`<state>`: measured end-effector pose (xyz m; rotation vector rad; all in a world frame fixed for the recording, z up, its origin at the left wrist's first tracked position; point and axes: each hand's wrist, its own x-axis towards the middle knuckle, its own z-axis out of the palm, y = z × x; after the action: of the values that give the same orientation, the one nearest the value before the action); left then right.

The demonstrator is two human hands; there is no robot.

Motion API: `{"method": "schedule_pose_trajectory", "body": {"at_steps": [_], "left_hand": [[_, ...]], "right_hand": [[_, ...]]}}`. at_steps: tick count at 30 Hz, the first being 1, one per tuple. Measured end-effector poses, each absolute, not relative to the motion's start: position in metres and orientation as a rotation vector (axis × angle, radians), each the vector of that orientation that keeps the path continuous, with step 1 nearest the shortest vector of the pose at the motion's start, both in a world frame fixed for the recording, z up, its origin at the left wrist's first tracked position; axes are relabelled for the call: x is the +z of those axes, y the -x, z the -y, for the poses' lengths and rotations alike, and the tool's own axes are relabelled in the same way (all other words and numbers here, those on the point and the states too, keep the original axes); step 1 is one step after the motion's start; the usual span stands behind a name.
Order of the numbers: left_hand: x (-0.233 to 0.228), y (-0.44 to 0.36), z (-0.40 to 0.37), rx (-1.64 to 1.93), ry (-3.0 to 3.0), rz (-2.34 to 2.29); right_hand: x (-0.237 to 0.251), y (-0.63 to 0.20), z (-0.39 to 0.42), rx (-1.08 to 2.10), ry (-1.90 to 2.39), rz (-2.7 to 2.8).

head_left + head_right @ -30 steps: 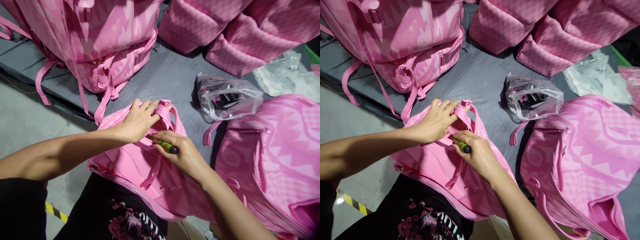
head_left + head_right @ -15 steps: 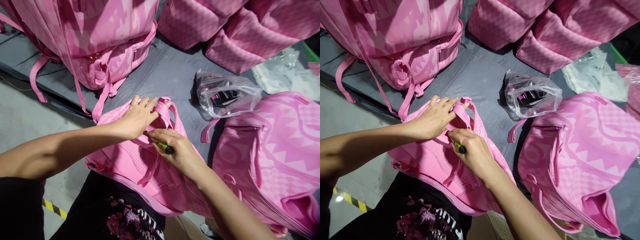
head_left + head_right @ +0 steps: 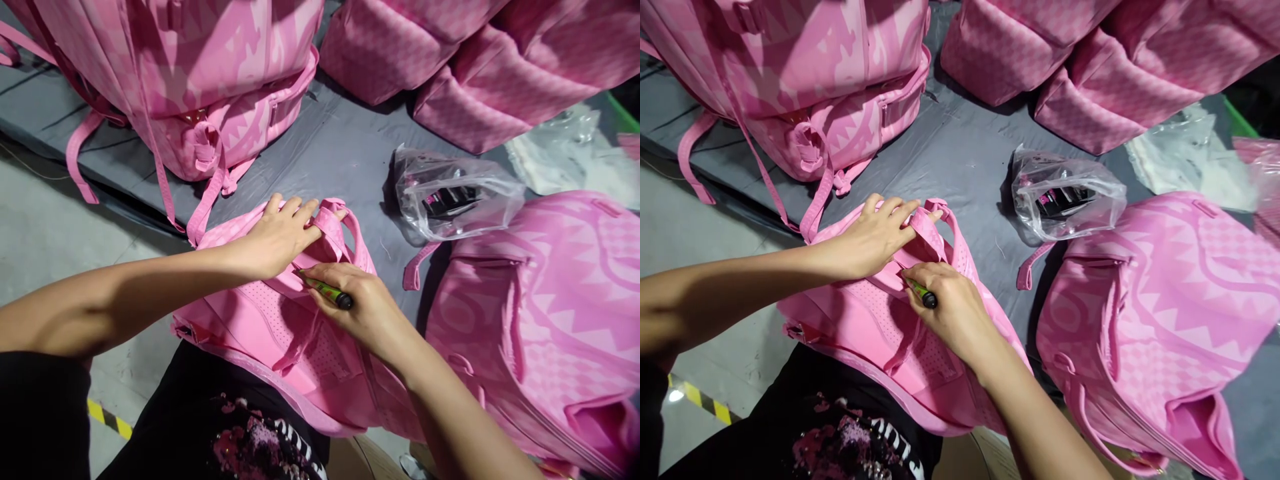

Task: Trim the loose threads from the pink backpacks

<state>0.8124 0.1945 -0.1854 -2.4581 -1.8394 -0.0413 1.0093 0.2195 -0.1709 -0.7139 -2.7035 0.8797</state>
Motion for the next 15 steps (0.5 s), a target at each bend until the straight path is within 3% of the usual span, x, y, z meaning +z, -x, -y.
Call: {"method": "schedule_pose_trajectory", "body": {"at_steps": [15], "left_hand": [[-0.173, -0.786, -0.17, -0.248, 2.664, 1.565]], "right_hand": [[-0.194, -1.009, -0.213, 0.989, 0.713, 2.437]]}}
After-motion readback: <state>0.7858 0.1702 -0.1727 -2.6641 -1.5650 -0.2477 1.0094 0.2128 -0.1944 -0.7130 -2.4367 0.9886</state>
